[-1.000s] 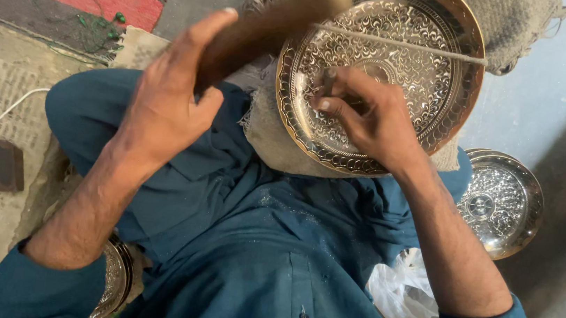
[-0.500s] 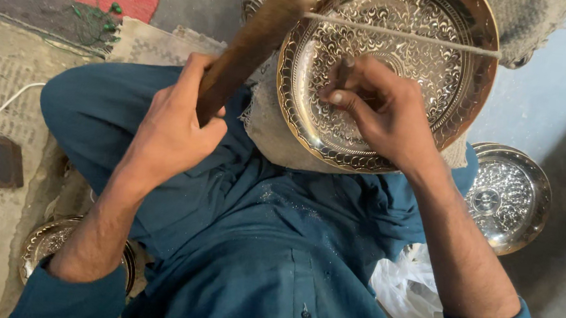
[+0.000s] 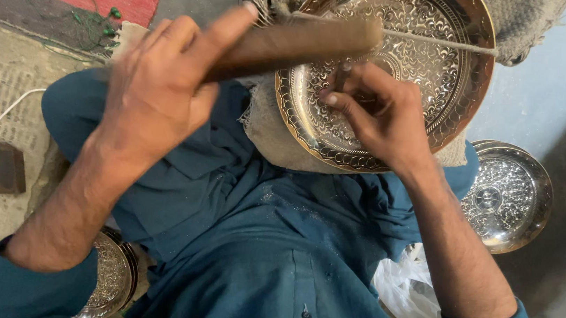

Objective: The person sits cross-legged on the floor with an ornate brass tray resting on a cloth pad on their lap. They hold a small punch against the tray's engraved surface with one hand and repeatedly strike it with a wooden mallet held in the other hand, repositioning the punch to work different spots of the pattern, briefly pausing to reposition the tray.

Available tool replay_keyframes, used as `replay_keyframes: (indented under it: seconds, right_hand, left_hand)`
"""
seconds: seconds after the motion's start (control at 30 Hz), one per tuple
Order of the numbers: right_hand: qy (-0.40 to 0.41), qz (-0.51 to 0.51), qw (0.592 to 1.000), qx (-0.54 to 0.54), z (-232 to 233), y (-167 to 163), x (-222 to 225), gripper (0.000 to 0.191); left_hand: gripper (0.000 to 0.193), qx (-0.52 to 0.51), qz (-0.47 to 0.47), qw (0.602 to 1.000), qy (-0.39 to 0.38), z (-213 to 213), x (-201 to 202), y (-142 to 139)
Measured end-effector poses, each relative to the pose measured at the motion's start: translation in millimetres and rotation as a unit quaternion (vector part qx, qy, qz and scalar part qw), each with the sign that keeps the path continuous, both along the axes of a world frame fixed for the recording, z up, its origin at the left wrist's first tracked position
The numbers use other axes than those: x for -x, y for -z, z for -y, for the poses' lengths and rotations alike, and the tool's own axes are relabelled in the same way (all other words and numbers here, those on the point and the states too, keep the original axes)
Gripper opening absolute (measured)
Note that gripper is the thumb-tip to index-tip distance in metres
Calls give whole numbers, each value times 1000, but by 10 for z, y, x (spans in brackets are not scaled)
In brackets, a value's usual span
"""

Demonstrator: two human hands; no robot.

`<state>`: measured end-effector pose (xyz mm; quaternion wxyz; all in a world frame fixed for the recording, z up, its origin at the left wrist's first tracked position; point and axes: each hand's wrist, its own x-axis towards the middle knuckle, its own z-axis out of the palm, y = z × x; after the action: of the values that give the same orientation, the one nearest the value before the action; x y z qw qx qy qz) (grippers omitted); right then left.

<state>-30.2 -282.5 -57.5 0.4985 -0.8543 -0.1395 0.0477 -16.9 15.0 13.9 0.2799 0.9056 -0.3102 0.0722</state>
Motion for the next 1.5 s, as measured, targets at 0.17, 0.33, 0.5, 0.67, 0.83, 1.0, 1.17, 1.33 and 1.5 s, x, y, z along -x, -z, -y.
replay_keyframes:
  seconds: [0.17, 0.33, 0.5, 0.67, 0.83, 1.0, 1.17, 1.33, 1.5]
  right_hand:
    - [3, 16, 998, -65, -13, -30, 23, 12]
    - [-9, -49, 984, -170, 30, -62, 13, 13]
    - [-50, -14, 995, -86, 50, -111, -26, 12]
    - [-62, 29, 996, -64, 41, -91, -21, 13]
    - [-70, 69, 994, -38, 48, -16, -56, 16]
    - [-66, 77, 995, -26, 80, 8, -32, 21]
    - [-63, 74, 995, -26, 92, 39, -43, 19]
    - [-47, 61, 997, 21, 105, 74, -58, 14]
    - [-42, 54, 998, 11, 95, 65, -54, 15]
  left_hand:
    - [78, -162, 58, 984, -55, 4, 10, -37]
    - [67, 80, -57, 995, -22, -34, 48, -24]
    - [63, 94, -228, 963, -107, 57, 220, 190]
    - [71, 96, -147, 983, -60, 88, 276, 351]
    - [78, 22, -90, 992, -87, 78, 243, 322]
    - [75, 141, -87, 985, -48, 127, 193, 257]
    - [85, -51, 15, 997, -52, 106, 150, 194]
    - [86, -140, 60, 986, -67, 125, 124, 188]
    - [82, -85, 63, 993, -56, 126, 92, 163]
